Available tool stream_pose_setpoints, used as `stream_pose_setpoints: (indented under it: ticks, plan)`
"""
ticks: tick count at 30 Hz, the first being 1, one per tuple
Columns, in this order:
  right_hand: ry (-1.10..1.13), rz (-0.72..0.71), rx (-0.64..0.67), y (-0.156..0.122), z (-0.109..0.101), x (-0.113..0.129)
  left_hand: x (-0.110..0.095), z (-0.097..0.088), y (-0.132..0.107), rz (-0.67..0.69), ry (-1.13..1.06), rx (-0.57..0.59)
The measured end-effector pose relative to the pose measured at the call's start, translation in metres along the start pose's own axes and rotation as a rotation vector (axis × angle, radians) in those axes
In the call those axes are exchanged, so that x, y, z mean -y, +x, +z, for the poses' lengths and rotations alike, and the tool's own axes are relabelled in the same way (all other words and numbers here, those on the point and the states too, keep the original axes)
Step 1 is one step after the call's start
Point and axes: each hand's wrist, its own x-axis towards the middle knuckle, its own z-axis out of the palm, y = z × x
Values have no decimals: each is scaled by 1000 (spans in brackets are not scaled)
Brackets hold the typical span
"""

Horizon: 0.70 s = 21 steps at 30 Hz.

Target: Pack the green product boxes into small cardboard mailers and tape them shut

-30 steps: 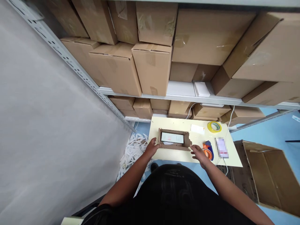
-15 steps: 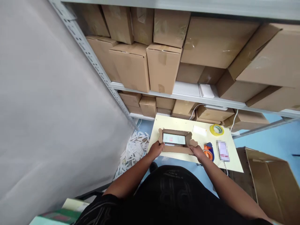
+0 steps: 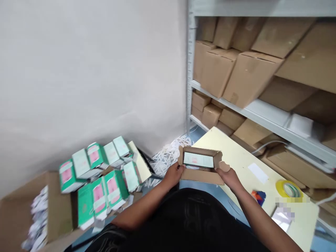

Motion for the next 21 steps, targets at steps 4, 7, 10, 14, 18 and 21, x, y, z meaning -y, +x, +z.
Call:
stream_pose_setpoints:
  ticks: [4,7,10,14,18,21]
  plan:
    - [-101,-106,62,-3,30,29,21,-31,-50,-47,-11,-190]
    - [-158,-196,95,-12,56,54,42,-54,-88,-27,-89,-269]
    - [-176,-269,134,-30,84,78,68,-75,-124,31,-163,-342]
    - [-151,-368,209,-64,131,105,115,-103,-174,85,-292,-511]
    - [-145,-448,271,-105,190,121,169,-142,-229,96,-401,-583]
    - [-153,-525,314,-142,239,124,207,-182,-276,92,-397,-586]
